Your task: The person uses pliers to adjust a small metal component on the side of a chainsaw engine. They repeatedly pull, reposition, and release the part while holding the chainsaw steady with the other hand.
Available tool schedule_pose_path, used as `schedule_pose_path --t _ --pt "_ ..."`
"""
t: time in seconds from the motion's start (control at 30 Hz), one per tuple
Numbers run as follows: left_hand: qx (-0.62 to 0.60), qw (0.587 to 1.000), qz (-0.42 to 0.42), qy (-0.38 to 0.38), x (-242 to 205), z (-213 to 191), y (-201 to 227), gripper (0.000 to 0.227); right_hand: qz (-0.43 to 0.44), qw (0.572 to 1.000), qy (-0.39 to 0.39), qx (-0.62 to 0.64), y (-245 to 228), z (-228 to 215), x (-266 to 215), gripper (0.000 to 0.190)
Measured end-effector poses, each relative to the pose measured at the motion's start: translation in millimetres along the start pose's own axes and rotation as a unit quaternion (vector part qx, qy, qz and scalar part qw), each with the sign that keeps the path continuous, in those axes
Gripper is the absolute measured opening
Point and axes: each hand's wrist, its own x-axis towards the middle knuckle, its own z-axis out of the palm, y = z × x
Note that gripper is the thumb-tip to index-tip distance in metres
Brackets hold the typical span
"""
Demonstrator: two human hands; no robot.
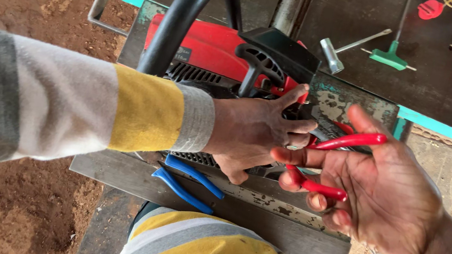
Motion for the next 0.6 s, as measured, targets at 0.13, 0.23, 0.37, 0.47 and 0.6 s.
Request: schedule_pose_path --t 0.13,0.23,0.37,0.47,0.6 --pt "0.001 0.999 0.003 0.035 3.1 1.5 0.1 0.088 0.014 0.997 0.032 0.065 6.4 0.8 5.3 0.080" --pt "-0.006 0.999 0.004 0.044 0.8 1.3 -1.1 0.079 0.004 0.996 0.021 0.085 9.4 -1.4 5.9 0.074" --pt "0.002 1.000 0.008 0.018 -0.5 -2.2 -0.1 0.053 -0.010 0.996 0.016 0.085 10.8 -9.3 1.3 0.063" --pt "-0.010 1.000 0.010 0.025 -2.6 -7.1 0.3 0.046 -0.008 0.993 0.020 0.119 16.0 -12.1 -1.2 0.058" --pt "-0.028 0.999 0.006 0.017 -4.2 -15.6 -0.9 0.045 -0.006 0.992 0.037 0.117 20.1 -13.6 -5.6 0.053"
